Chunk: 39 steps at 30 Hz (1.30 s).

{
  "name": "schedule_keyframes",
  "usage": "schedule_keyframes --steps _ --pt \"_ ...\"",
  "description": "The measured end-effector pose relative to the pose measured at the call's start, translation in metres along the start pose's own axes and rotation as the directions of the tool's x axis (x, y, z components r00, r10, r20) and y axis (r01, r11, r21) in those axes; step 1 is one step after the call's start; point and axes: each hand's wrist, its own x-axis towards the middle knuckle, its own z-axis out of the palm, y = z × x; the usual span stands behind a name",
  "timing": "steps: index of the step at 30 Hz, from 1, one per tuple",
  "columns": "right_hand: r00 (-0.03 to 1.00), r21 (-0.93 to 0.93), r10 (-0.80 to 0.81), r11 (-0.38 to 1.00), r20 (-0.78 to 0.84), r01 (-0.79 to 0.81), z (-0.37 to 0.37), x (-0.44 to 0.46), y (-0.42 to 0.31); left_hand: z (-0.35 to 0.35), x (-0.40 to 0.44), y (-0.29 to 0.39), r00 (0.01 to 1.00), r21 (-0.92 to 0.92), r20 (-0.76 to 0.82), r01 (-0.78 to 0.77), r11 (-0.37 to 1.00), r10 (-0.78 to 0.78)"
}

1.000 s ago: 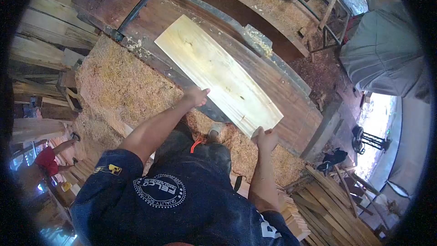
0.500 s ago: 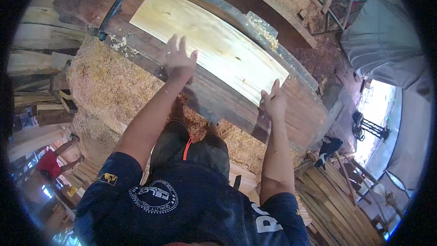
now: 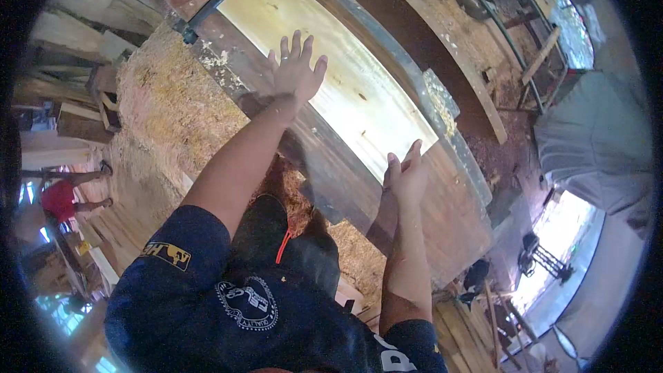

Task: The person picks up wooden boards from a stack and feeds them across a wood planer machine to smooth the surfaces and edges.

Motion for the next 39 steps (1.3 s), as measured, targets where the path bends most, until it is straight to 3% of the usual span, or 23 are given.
schedule_keyframes --steps 3,6,9,10,13,14,20,23,29,32,39 --pt "1.0 0.037 -0.009 0.999 0.017 0.008 0.006 0.008 -0.016 -0.004 0.015 -0.013 0.999 0.031 0.023 0.038 0.999 -0.039" --pt "0.992 -0.011 -0.107 0.994 -0.063 0.106 0.009 0.019 -0.002 -0.008 0.021 -0.014 0.997 0.065 0.054 0.051 0.997 -0.055" --pt "0.863 -0.157 -0.478 0.876 -0.164 0.456 0.003 0.024 -0.027 -0.004 0.019 -0.016 0.997 0.078 0.053 0.05 0.996 -0.054" --pt "0.821 -0.044 -0.537 0.841 -0.192 0.54 0.004 0.028 -0.039 -0.006 0.019 -0.015 0.997 0.081 0.056 0.049 0.995 -0.054" --pt "0.725 -0.017 -0.607 0.77 -0.324 0.637 0.029 0.044 -0.049 -0.008 0.02 -0.016 0.997 0.075 0.064 0.047 0.996 -0.052" --pt "0.744 0.095 -0.573 0.767 -0.344 0.635 0.036 0.045 -0.047 -0.008 0.021 -0.015 0.997 0.069 0.056 0.046 0.997 -0.05" --pt "0.689 0.035 -0.653 0.717 -0.314 0.696 0.03 0.05 -0.055 0.003 0.027 -0.025 0.999 0.034 -0.022 0.033 0.999 -0.032" --pt "0.644 0.072 -0.664 0.673 -0.381 0.736 0.043 0.058 -0.058 0.002 0.035 -0.035 0.999 0.043 -0.036 0.033 0.999 -0.032" --pt "0.698 0.131 -0.64 0.7 -0.322 0.702 0.039 0.059 -0.065 0.003 0.039 -0.037 0.998 0.049 -0.027 0.054 0.997 -0.053" --pt "0.651 0.078 -0.666 0.675 -0.364 0.733 0.045 0.062 -0.069 0.005 0.045 -0.04 0.997 0.087 -0.039 0.063 0.994 -0.06" --pt "0.654 0.054 -0.673 0.681 -0.345 0.73 0.05 0.069 -0.082 0.011 0.059 -0.055 0.996 0.09 -0.076 0.047 0.995 -0.04"
